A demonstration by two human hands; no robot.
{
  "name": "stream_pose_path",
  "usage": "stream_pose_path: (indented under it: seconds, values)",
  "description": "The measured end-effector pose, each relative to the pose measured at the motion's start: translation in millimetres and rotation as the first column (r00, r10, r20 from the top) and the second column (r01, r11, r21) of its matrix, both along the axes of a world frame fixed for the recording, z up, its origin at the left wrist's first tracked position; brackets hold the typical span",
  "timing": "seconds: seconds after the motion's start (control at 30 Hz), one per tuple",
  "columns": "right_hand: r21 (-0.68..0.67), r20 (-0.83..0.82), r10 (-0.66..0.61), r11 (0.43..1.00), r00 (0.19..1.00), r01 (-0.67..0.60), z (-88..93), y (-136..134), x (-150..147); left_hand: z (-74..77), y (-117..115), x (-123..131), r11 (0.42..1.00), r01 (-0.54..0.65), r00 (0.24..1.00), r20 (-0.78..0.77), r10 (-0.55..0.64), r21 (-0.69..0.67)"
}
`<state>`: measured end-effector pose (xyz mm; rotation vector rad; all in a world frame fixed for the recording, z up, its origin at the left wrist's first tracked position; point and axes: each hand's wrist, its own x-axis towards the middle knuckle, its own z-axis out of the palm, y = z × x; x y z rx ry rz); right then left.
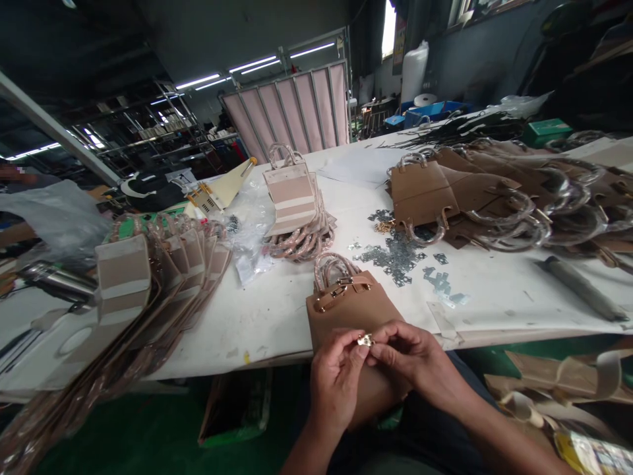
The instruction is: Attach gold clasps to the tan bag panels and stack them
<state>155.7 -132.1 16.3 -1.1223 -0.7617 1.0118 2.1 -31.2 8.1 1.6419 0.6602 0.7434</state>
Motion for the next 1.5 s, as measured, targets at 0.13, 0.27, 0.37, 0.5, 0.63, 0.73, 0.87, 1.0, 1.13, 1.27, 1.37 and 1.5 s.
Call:
stream_pose_path:
  seconds: [0.13,0.27,0.37,0.5,0.63,0.73,0.87,1.0,1.13,1.27,1.37,1.5]
  values:
    - [-0.021,-0.088,0.033,0.999,0.996,-0.035,5.0,1,7,2.0,0,-1,0.998,-0.005,1.0,0.021,0.003,0.062]
    - [-0.035,0.057,0.063,0.998,0.996,-0.061,7.4,2,13,7.6,-3,-3,0.992,0.042,0.999,0.019,-0.044,0.115]
    - [0.012,0.249,0.035,0.999,0.968,-0.039,11.5,1,11,13.3,-6,-3,0.978,0.034,0.999,0.017,-0.039,0.207]
    - [0.119,0.429,-0.109,0.991,0.897,0.064,17.5,0,2,20.9,-9,-3,0.899,-0.039,0.999,0.006,0.04,0.435]
    - [0.168,0.394,-0.196,0.976,0.898,0.14,17.2,-1,-6,24.2,-11,-1,0.853,-0.076,0.997,0.039,0.066,0.516]
    - [0.114,0.268,-0.174,0.982,0.947,0.148,13.5,-1,-6,20.3,-11,-1,0.921,-0.059,0.998,0.04,0.047,0.385]
    - [0.027,0.027,-0.096,0.995,0.995,0.095,7.5,1,-6,10.3,-9,1,0.994,-0.045,0.996,0.08,0.038,0.099]
    - [-0.009,-0.045,-0.1,0.995,0.994,0.1,-2.4,11,-11,3.9,-6,3,0.999,-0.043,0.995,0.086,0.045,-0.024]
    - [-0.106,-0.015,-0.164,0.981,0.986,0.162,-13.6,25,-10,-2.2,8,-2,0.974,-0.184,0.979,-0.067,0.194,0.134]
    - [-0.111,0.263,-0.086,0.987,0.961,0.118,-16.8,45,0,-13.0,36,-13,0.877,-0.398,0.886,-0.136,0.444,0.27]
    - [-0.117,0.292,-0.02,0.992,0.956,0.056,-16.7,66,6,-20.3,53,-17,0.893,-0.432,0.882,-0.149,0.447,0.122]
    - [-0.07,0.091,-0.014,0.997,0.996,0.02,-8.8,91,4,-23.8,64,-14,0.917,-0.379,0.923,-0.125,0.364,-0.126]
